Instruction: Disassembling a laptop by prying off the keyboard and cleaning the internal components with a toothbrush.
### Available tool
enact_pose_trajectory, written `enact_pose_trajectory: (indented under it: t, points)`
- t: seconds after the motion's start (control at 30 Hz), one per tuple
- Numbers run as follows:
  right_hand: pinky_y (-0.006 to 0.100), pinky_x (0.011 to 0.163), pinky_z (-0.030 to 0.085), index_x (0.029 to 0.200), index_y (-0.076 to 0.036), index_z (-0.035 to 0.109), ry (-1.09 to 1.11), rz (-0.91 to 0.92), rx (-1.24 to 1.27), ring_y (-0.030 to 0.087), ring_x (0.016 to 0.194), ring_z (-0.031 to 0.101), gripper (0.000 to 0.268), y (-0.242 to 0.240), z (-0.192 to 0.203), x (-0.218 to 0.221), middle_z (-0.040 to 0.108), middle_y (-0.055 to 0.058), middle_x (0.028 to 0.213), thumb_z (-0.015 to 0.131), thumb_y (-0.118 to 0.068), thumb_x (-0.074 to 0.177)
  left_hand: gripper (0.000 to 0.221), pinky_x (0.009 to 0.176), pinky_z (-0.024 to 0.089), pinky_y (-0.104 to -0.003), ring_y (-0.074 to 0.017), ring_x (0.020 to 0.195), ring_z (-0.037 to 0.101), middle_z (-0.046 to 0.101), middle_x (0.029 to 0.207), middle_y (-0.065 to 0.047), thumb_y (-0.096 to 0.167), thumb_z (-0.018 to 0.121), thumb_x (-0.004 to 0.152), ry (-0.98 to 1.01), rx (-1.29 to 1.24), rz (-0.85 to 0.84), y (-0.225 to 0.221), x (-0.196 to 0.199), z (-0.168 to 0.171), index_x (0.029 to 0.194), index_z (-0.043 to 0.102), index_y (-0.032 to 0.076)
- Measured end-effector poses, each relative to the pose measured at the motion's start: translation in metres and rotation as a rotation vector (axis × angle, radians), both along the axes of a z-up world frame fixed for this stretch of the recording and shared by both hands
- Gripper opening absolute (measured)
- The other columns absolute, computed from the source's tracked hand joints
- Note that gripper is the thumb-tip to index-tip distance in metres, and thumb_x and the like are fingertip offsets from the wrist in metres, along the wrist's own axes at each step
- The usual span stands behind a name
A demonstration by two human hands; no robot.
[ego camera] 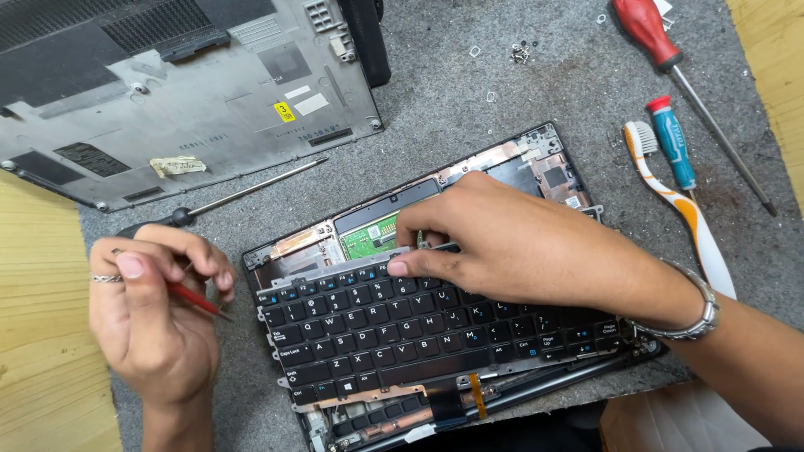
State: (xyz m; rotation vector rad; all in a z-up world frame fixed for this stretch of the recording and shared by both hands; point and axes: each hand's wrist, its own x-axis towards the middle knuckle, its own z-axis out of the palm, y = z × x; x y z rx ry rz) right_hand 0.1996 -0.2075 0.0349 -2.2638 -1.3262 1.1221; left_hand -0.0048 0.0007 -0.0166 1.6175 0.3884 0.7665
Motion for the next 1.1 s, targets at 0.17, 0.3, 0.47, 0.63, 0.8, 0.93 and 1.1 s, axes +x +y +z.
enact_pose_trajectory:
  t: [0.17, 0.3, 0.47, 0.63, 0.8, 0.93, 1.1]
  points:
    - [0.033, 0.061, 0.041, 0.093, -0.024, 0.078, -0.012, -0.125, 0.149, 0.018, 0.056, 0.054, 0.026, -0.001, -0.005, 0.002, 0.063, 0.0, 0.058, 0.069, -0.048, 0.094, 0.022, 0.091, 0.051, -0.037, -0.0302, 0.099, 0.06, 0.057, 0.114, -0.028, 0.031, 0.042, 0.109, 0.075, 0.031, -0.214, 0.007, -0.001, -0.005, 0.1, 0.03, 0.014]
    - [0.028, 0.061, 0.044, 0.097, -0.027, 0.083, 0.078, -0.262, 0.168, 0.008, 0.061, 0.062, 0.02, 0.001, 0.002, 0.003, 0.076, -0.007, 0.068, 0.074, -0.043, 0.088, 0.04, 0.068, 0.029, -0.023, -0.0091, 0.075, 0.032, 0.034, 0.086, 0.002, 0.016, 0.073, 0.087, 0.315, 0.215, -0.121, 0.006, -0.004, -0.003, 0.089, 0.033, 0.016]
    - [0.021, 0.067, 0.055, 0.123, -0.024, 0.08, 0.346, -0.154, 0.067, 0.005, 0.071, 0.068, 0.049, -0.003, -0.002, 0.023, 0.076, -0.004, 0.084, 0.08, -0.041, 0.078, 0.039, 0.065, 0.025, -0.018, -0.0053, 0.071, 0.029, 0.03, 0.082, 0.005, 0.014, 0.071, 0.086, 0.198, 0.145, -0.054, 0.013, -0.005, 0.004, 0.089, 0.032, 0.019]
    - [0.025, 0.047, 0.055, 0.145, -0.02, 0.069, 0.797, 0.015, -0.002, 0.011, 0.058, 0.072, 0.067, -0.009, -0.029, 0.044, 0.084, 0.004, 0.074, 0.08, -0.029, 0.08, 0.037, 0.06, 0.024, -0.018, -0.0038, 0.066, 0.027, 0.029, 0.078, 0.007, 0.013, 0.069, 0.088, 0.143, 0.132, -0.079, 0.017, -0.009, 0.008, 0.087, 0.032, 0.019]
    - [0.03, 0.116, 0.043, 0.148, -0.007, 0.052, 1.015, 0.245, 0.179, 0.016, 0.139, 0.057, 0.068, -0.002, -0.035, 0.036, 0.061, 0.005, 0.153, 0.077, -0.017, 0.086, 0.039, 0.06, 0.022, -0.019, -0.005, 0.066, 0.025, 0.027, 0.079, 0.006, 0.014, 0.07, 0.088, 0.142, 0.173, -0.071, 0.02, -0.01, 0.01, 0.086, 0.031, 0.019]
    - [0.035, 0.123, 0.018, 0.156, -0.007, 0.039, 0.834, 0.319, 0.134, 0.019, 0.158, 0.023, 0.085, -0.008, -0.053, 0.041, 0.031, 0.007, 0.172, 0.08, -0.024, 0.084, 0.04, 0.061, 0.023, -0.019, -0.0052, 0.066, 0.026, 0.027, 0.077, 0.006, 0.015, 0.07, 0.087, 0.17, 0.164, -0.068, 0.019, -0.01, 0.013, 0.085, 0.031, 0.019]
    - [0.031, 0.122, 0.029, 0.161, -0.018, 0.029, 0.586, 0.17, -0.113, 0.009, 0.158, 0.026, 0.102, -0.022, -0.076, 0.048, 0.026, -0.005, 0.174, 0.088, -0.033, 0.079, 0.041, 0.062, 0.023, -0.02, -0.0061, 0.068, 0.026, 0.026, 0.081, 0.006, 0.014, 0.07, 0.088, 0.184, 0.161, -0.062, 0.019, -0.009, 0.013, 0.084, 0.03, 0.019]
